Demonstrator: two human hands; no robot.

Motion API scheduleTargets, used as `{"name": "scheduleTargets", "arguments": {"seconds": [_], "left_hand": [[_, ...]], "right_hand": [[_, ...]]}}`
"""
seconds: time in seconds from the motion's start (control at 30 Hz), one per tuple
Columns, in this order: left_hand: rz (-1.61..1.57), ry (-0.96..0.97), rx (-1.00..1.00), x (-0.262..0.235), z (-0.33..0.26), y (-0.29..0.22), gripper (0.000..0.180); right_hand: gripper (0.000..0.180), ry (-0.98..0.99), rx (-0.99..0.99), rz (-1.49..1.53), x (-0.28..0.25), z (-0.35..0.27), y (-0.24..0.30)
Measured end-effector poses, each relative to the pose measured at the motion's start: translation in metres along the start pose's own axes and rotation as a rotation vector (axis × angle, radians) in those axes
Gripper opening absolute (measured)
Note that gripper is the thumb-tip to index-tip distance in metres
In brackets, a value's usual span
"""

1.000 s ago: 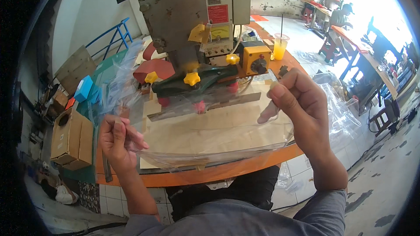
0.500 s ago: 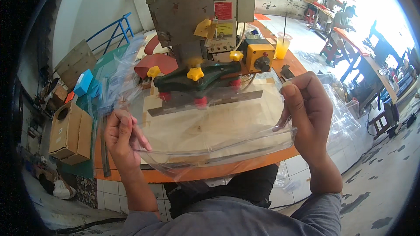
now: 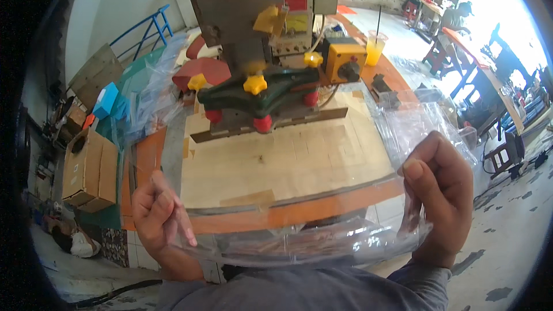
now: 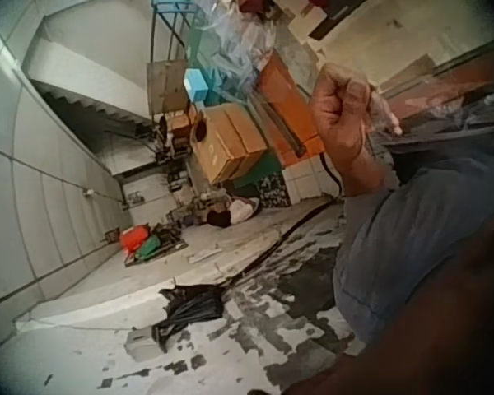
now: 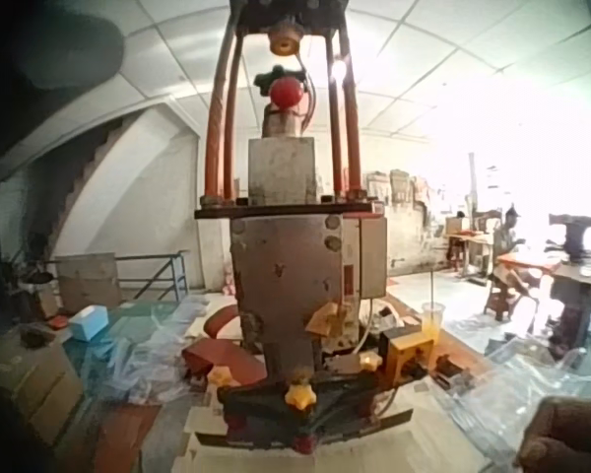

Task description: The person aligns a plastic sheet on a wooden jig under a heat press, smooths it with their hands, and opens and handles the sealed plastic bag.

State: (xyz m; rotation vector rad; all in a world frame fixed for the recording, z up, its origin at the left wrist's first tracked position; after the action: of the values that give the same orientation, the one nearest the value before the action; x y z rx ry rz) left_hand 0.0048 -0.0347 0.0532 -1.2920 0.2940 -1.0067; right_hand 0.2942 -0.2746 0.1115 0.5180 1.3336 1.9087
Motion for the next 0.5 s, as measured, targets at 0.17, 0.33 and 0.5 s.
{"name": "scheduleTargets", "arguments": {"seconds": [0.17, 0.33, 0.5], "left_hand": [[0.346, 0.006, -0.336, -0.020, 0.019, 0.036, 0.019], [0.683, -0.051, -0.445, -0.051, 0.045, 0.092, 0.021], [1.186, -0.110, -0.280, -0.083, 0.055, 0.143, 0.024]], "right_hand": [[0.024, 0.309, 0.146, -0.224, -0.002, 0.040, -0.075], [0.028, 0.452, 0.330, -0.340, 0.026, 0.067, -0.156], [0.020, 0.435, -0.008, -0.593, 0.055, 0.079, -0.222]]}}
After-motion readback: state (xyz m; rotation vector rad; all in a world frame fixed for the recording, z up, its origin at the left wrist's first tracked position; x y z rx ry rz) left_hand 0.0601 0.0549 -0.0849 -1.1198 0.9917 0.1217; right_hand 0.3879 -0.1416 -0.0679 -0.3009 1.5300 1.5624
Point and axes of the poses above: each hand's wrist, its own z-axis towards the middle knuckle, its own x-axis out of the palm, y = z × x, the point moved 2 cm from there along z, towards the middle knuckle, and after that the axes turned 2 degrees about -x, right-handed, at the moved point
